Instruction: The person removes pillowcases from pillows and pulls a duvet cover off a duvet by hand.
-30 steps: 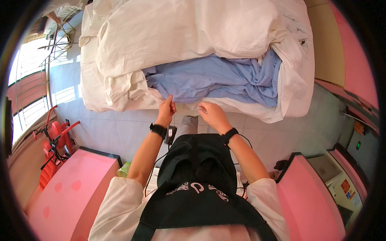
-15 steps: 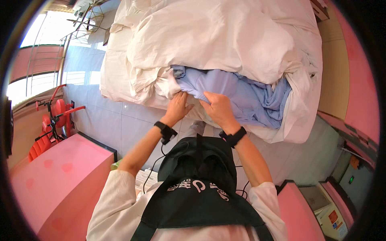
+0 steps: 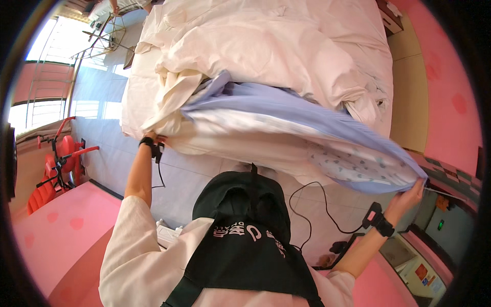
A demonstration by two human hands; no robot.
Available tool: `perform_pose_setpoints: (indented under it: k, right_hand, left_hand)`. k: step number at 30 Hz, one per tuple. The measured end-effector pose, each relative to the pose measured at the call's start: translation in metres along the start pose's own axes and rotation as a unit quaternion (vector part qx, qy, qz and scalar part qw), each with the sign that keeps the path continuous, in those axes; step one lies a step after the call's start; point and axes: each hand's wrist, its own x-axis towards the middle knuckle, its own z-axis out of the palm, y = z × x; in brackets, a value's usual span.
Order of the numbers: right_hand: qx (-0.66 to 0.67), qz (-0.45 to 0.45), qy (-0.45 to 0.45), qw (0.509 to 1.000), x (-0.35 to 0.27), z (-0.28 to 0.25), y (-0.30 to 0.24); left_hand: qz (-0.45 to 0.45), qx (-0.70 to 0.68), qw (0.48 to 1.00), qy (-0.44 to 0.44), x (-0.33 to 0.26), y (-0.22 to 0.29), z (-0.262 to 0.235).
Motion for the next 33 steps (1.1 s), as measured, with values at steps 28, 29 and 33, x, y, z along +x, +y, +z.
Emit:
perform_pose_setpoints:
  k: [28, 29, 33]
  right_hand:
    - [0.244, 0.089, -0.074, 0.963, 0.058, -0.01, 0.069]
    - [0.213, 0.094, -0.091, 0.968, 0.059, -0.003, 0.081]
    - [0.089, 0.079, -0.174, 0.978, 0.052, 0.028, 0.085]
  left_hand:
    - [0.101, -0.509, 0.827, -0.218, -0.115, 0.16, 0.254]
    - [0.105, -0.508, 0.827, -0.215, -0.118, 0.162, 0.256]
    - [0.322, -0.494, 0.806, -0.05, -0.152, 0.181, 0.256]
